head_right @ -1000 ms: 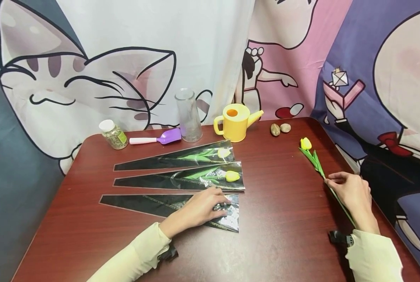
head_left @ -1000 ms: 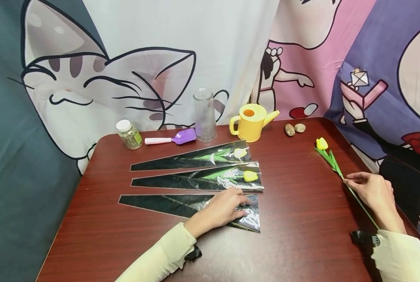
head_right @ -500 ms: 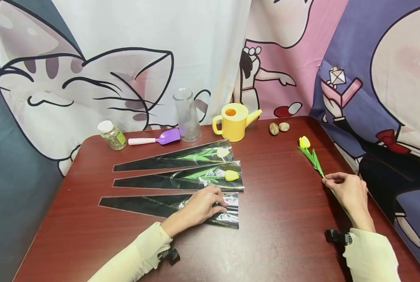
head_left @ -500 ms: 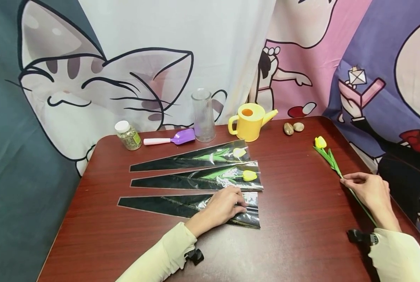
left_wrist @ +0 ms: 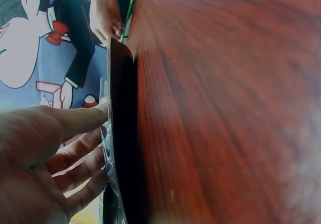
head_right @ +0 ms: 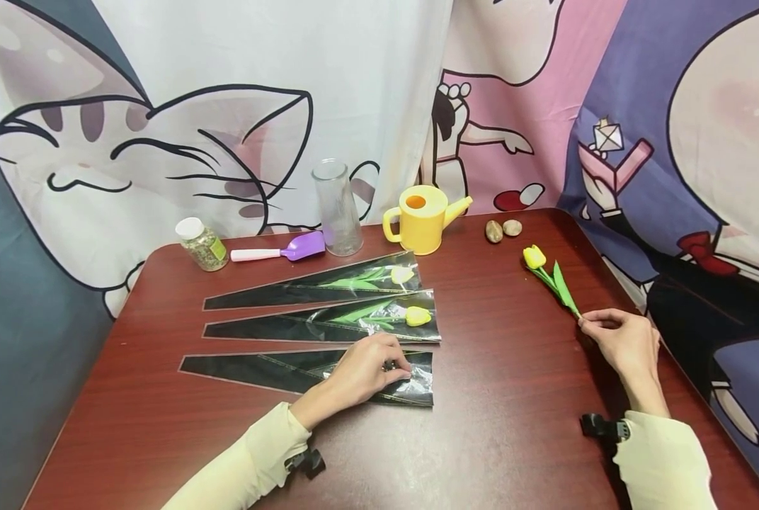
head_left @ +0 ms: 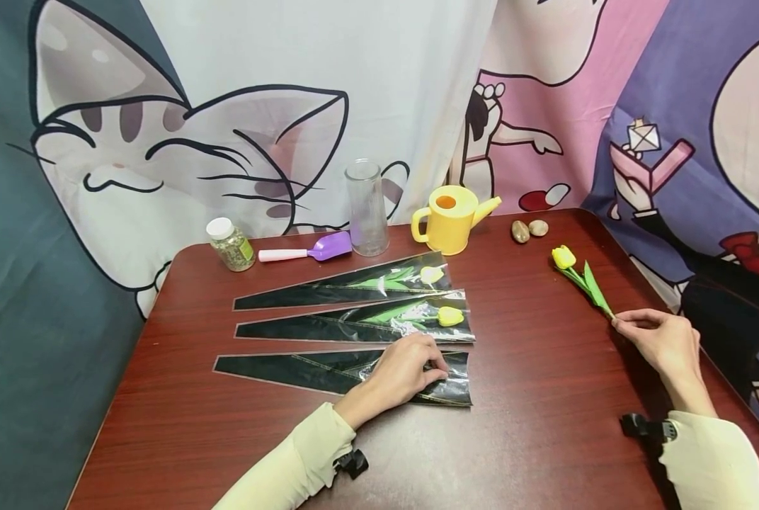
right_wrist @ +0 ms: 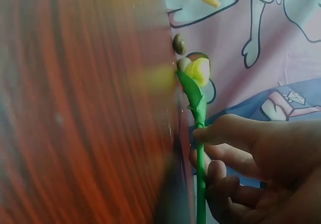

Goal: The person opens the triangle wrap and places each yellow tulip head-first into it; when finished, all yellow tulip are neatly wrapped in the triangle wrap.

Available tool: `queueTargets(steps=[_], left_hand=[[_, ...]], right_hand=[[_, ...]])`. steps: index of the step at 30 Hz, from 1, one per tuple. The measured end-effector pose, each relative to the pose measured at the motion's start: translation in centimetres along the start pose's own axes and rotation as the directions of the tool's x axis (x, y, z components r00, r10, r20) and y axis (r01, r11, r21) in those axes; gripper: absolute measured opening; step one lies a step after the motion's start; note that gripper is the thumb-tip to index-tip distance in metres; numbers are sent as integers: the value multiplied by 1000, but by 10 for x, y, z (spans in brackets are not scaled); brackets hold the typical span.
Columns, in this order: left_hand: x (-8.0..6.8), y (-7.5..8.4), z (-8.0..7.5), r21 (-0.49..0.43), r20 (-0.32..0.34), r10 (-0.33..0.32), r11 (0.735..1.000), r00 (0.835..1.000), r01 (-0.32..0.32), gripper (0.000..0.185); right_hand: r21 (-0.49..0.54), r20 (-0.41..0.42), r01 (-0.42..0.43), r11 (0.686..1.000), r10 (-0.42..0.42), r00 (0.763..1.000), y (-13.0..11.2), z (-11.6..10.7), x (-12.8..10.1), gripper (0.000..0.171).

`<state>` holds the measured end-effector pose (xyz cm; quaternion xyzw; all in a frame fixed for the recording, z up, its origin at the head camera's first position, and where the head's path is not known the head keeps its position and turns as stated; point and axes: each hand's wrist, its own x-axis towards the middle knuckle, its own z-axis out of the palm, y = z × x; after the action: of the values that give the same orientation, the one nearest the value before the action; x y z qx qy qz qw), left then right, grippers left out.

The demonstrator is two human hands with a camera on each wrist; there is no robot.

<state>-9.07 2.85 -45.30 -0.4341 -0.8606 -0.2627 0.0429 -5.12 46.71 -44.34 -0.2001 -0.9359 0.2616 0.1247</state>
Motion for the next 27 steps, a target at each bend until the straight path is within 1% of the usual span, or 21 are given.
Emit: queueTargets(steps=[2, 4, 6, 7, 9, 11, 13, 15, 17, 20, 24, 26, 27], left_hand=[[0, 0, 0, 2, -6, 1, 1000, 1000, -1, 4], [0, 1, 0, 3, -8, 2, 1000, 1000, -2, 4], [0, 1, 0, 6, -8, 3, 1000, 1000, -3, 3], [0, 2, 0, 8, -7, 1, 1000, 1000, -1, 3], [1, 2, -1, 7, -4, -2, 1000, 1000, 3, 4], [1, 2, -2, 9, 0, -7, 1000, 1000, 7, 4], [2, 2, -3, 7, 4, -13, 1000, 1000, 13, 4], [2, 2, -4, 6, 4, -20, 1000, 1000, 20, 4], [2, 2, -4, 5, 2, -26, 1000, 1000, 26, 4], [2, 2, -5, 5, -4, -33, 999, 999, 33, 4], [2, 2, -4, 3, -5, -37, 999, 999, 37, 4], [3, 2, -4, 4, -7, -38, 999, 999, 38, 4], [3, 2, -4, 7, -9, -39, 999, 999, 39, 4]], right_hand=[[21, 10, -27, 999, 26, 1000, -3, -1, -2, 36], [59, 37, -60, 996, 58, 998, -5, -2, -2, 35], [151, 92, -101, 983, 87, 992, -9, -2, -3, 30], [209, 123, -125, 970, 101, 987, -11, -3, -3, 27], [323, 195, -180, 929, 120, 973, -13, -2, -2, 18], [435, 265, -230, 871, 120, 957, -17, -2, -2, 10], [506, 328, -277, 817, 115, 938, -20, 0, -1, 4], [561, 386, -320, 763, 100, 917, -24, 3, 0, 5], [598, 436, -354, 719, 79, 897, -29, 6, 1, 7], [627, 493, -402, 667, 61, 868, -34, 11, -1, 10], [656, 534, -446, 609, 42, 844, -39, 16, -5, 16], [679, 549, -466, 568, 28, 835, -40, 18, -8, 19], [695, 559, -477, 538, 12, 829, -41, 18, -9, 21]])
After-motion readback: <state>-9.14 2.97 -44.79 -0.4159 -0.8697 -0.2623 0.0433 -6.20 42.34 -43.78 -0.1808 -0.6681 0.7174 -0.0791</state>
